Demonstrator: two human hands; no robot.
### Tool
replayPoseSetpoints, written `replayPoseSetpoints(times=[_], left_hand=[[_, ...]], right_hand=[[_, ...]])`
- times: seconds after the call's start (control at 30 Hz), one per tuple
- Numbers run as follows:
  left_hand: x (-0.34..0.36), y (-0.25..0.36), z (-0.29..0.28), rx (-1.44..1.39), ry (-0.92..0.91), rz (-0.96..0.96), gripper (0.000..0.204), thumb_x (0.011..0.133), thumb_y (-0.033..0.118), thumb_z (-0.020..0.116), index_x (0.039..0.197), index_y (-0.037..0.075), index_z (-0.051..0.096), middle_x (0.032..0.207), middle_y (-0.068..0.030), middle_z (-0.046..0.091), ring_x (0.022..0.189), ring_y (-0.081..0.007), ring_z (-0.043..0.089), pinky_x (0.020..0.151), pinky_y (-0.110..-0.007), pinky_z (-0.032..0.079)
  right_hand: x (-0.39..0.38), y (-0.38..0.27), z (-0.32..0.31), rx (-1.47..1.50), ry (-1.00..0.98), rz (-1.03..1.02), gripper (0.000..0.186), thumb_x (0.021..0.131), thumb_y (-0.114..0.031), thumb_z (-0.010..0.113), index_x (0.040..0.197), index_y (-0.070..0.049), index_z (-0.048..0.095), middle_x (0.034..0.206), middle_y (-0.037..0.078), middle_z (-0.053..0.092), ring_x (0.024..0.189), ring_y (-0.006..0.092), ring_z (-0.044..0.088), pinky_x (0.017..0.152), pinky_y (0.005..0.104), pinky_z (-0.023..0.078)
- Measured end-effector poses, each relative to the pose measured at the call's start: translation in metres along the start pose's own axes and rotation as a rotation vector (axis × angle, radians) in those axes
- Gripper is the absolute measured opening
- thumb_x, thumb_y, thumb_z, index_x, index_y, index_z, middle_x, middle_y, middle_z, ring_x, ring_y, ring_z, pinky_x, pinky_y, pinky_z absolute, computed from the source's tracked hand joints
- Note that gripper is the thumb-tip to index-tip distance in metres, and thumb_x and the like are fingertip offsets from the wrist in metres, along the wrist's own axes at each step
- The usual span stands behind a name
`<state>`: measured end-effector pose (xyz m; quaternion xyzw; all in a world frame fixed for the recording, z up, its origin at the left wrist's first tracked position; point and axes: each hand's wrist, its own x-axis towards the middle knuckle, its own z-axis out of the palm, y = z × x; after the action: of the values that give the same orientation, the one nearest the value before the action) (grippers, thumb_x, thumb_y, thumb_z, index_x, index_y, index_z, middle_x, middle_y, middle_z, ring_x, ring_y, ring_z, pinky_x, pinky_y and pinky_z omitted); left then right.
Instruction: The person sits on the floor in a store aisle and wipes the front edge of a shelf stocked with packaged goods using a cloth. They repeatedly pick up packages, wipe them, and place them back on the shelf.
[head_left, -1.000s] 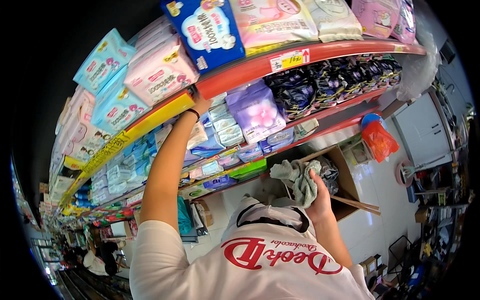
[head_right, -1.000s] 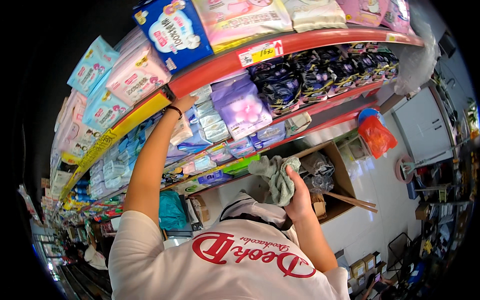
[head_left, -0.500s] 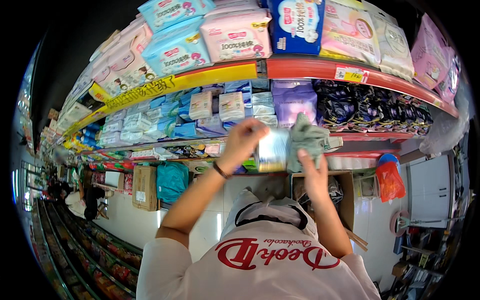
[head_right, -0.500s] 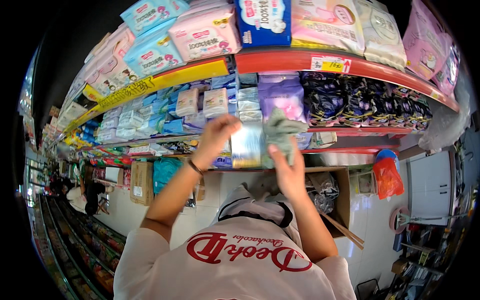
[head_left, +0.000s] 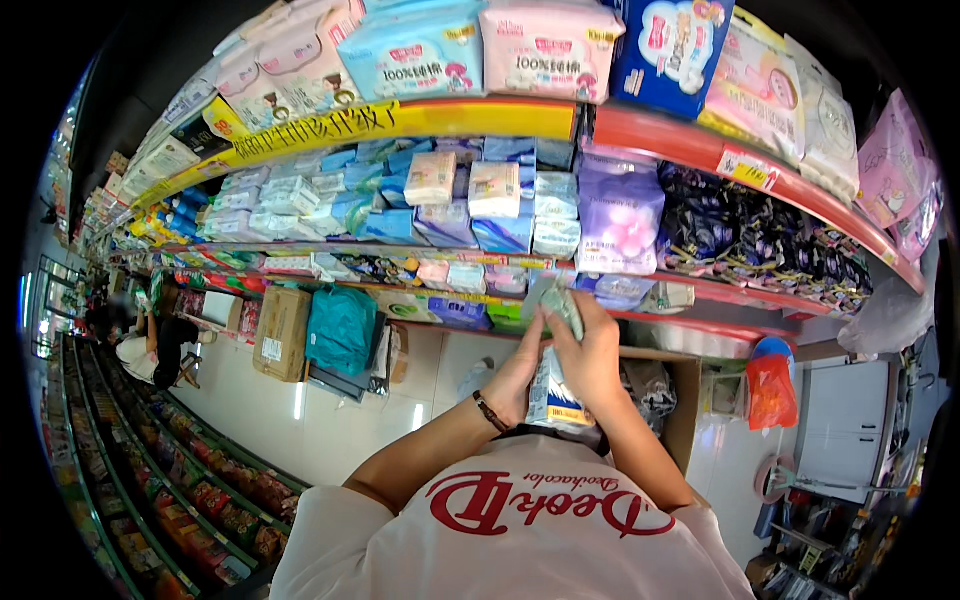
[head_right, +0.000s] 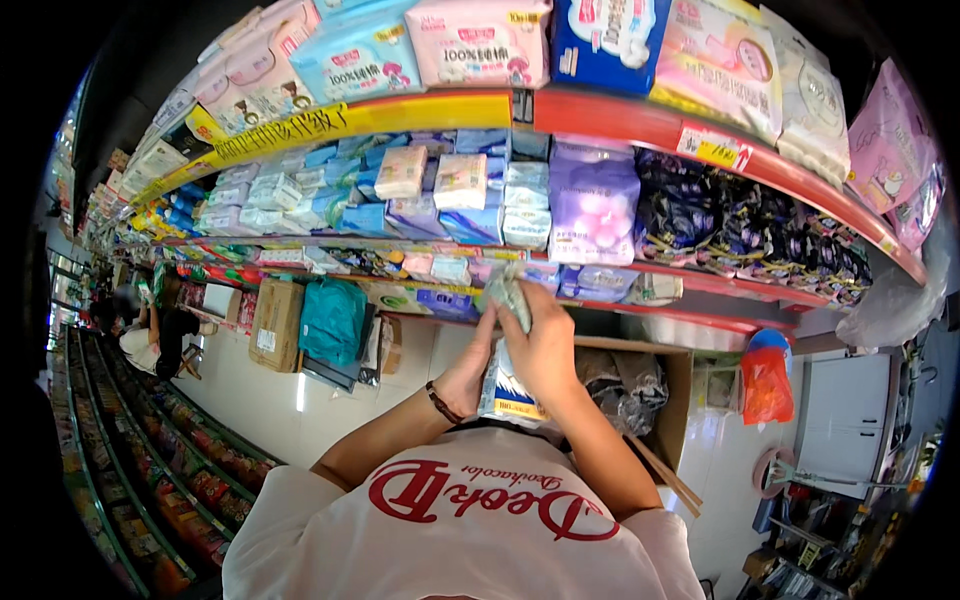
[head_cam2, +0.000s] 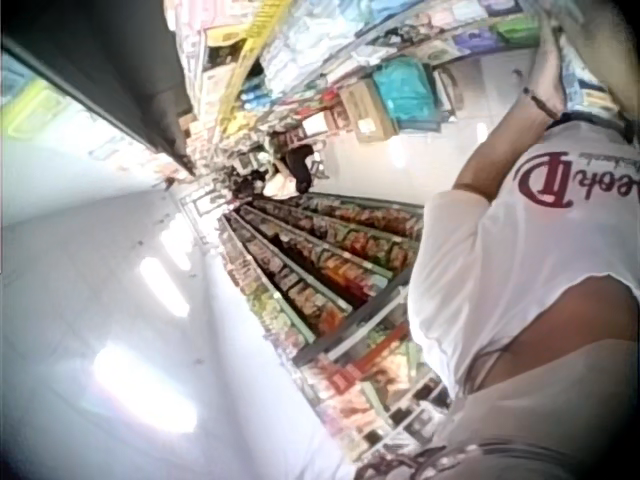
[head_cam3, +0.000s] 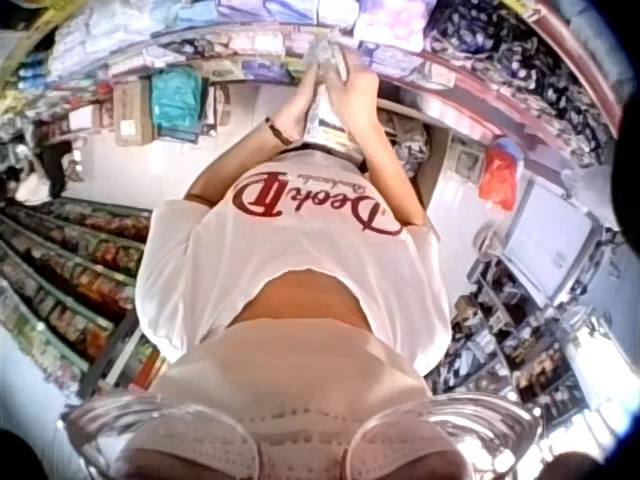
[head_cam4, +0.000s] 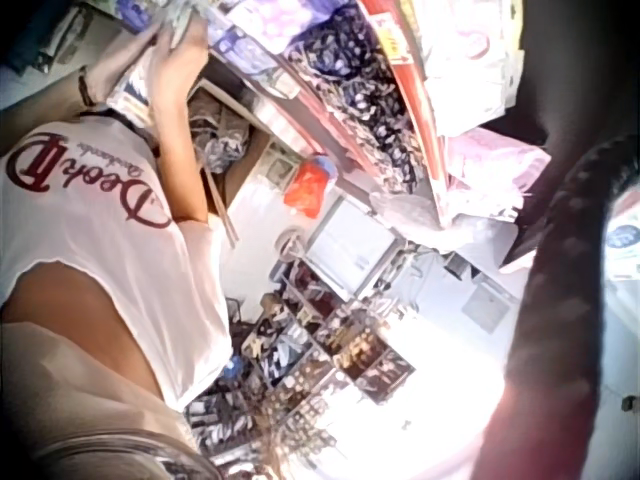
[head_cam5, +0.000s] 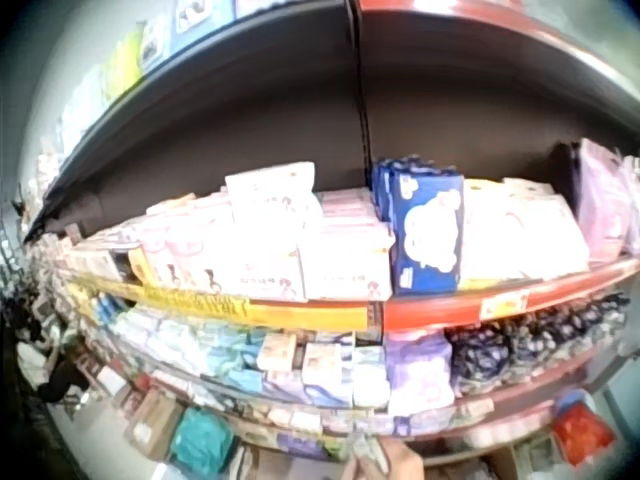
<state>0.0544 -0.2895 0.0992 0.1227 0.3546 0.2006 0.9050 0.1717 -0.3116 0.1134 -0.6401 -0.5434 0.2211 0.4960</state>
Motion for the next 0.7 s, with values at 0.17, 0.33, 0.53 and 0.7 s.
replayPoseSetpoints(times=[0.17, 0.33, 0.53, 0.7], left_hand=[[0.026, 0.029, -0.028, -0.217, -0.225, 0.249, 0.063, 0.088, 0.068, 0.046, 0.109, 0.010, 0.056, 0.095, -0.0063, 0.066, 0.078, -0.0201, 0.067, 0.071, -0.035, 0.057], [-0.003, 0.081, -0.007, -0.190, 0.012, 0.553, 0.074, 0.085, 0.070, 0.046, 0.120, 0.006, 0.056, 0.121, -0.0115, 0.062, 0.100, -0.0261, 0.063, 0.085, -0.043, 0.053], [-0.008, 0.055, 0.029, 0.546, 0.001, 1.017, 0.076, 0.093, 0.066, 0.032, 0.141, 0.008, 0.037, 0.143, -0.0108, 0.041, 0.116, -0.0213, 0.051, 0.100, -0.037, 0.042], [-0.016, 0.048, 0.039, 0.471, -0.130, 1.015, 0.081, 0.091, 0.067, 0.038, 0.143, 0.005, 0.032, 0.141, -0.0128, 0.042, 0.118, -0.0217, 0.051, 0.098, -0.034, 0.043]], right_hand=[[-0.010, -0.020, -0.017, -0.052, -0.241, -0.362, 0.049, 0.071, 0.003, 0.064, 0.119, -0.003, 0.057, 0.125, 0.019, 0.057, 0.117, 0.0366, 0.055, 0.091, 0.0390, 0.048], [-0.043, 0.000, -0.046, -0.181, -0.438, -0.429, 0.055, 0.067, 0.004, 0.065, 0.121, -0.006, 0.057, 0.133, 0.016, 0.054, 0.124, 0.0354, 0.051, 0.099, 0.0409, 0.045], [-0.045, 0.005, -0.035, 0.270, 0.033, -0.124, 0.035, 0.095, -0.011, 0.051, 0.126, 0.004, 0.048, 0.117, 0.017, 0.060, 0.111, 0.0235, 0.056, 0.097, 0.0357, 0.043], [-0.014, -0.009, -0.010, 0.515, 0.114, 0.088, 0.031, 0.098, -0.018, 0.049, 0.120, 0.004, 0.055, 0.125, 0.016, 0.057, 0.116, 0.0254, 0.055, 0.099, 0.0348, 0.041]])
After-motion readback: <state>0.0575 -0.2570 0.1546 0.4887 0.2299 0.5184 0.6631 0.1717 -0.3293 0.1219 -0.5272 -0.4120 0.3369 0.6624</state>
